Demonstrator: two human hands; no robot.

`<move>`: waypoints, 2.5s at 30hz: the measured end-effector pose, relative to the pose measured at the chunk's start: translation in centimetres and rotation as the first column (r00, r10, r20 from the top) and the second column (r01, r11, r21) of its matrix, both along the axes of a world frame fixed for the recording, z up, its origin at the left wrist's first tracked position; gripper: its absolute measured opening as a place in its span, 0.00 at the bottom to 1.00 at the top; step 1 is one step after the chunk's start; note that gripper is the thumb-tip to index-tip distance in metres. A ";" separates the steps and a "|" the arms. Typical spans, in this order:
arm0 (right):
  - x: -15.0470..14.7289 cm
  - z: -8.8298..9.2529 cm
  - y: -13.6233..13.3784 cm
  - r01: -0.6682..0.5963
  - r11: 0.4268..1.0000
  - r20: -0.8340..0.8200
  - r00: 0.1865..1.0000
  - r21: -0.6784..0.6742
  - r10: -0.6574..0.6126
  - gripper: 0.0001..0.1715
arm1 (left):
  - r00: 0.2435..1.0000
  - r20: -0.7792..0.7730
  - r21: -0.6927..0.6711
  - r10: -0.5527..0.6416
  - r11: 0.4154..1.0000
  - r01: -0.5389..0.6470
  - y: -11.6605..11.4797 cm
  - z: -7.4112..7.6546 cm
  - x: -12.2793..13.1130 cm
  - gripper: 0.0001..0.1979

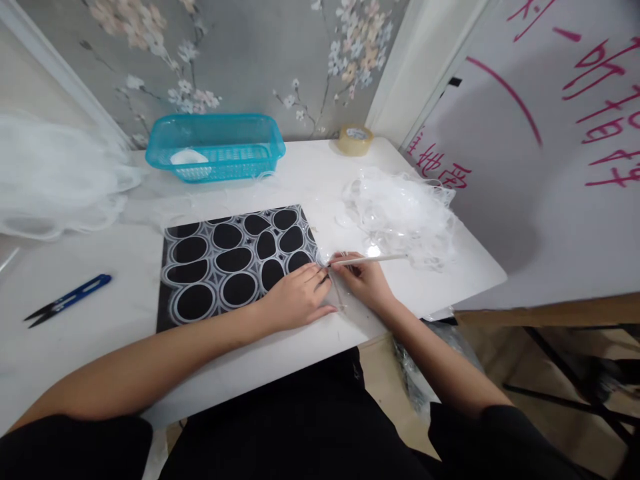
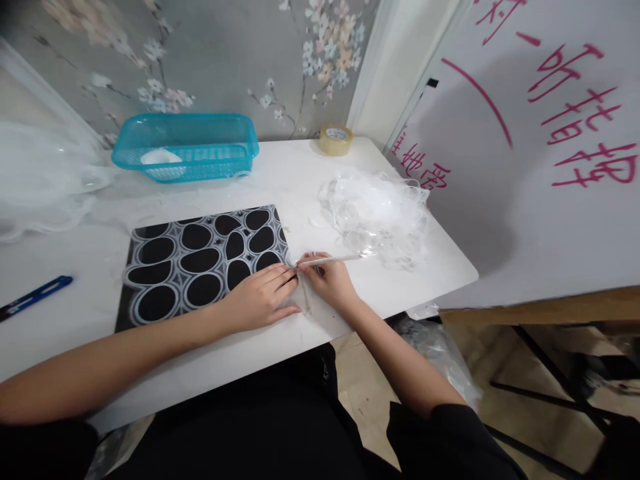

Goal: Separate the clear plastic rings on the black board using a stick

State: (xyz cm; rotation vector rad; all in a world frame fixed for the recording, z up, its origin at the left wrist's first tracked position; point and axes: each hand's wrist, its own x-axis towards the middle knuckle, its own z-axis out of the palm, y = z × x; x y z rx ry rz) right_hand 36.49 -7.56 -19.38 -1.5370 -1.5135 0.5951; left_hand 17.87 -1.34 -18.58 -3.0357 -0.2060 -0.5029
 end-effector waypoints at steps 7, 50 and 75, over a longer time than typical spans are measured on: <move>-0.1 -0.8 -0.7 -0.105 0.991 0.342 0.937 0.086 0.070 0.14 | 1.000 -0.018 -0.069 -0.016 0.998 0.014 0.0 -0.4 -0.2 0.33; 4.3 7.4 2.0 -0.068 0.996 -0.351 0.932 0.064 0.086 0.30 | 0.993 -0.084 -0.130 -0.083 0.989 0.072 0.1 0.8 -3.6 0.23; -19.6 0.5 3.3 -0.490 0.872 -0.001 0.872 0.010 0.490 0.09 | 0.957 -0.038 0.039 0.286 0.958 -0.285 -5.4 1.4 -21.8 0.18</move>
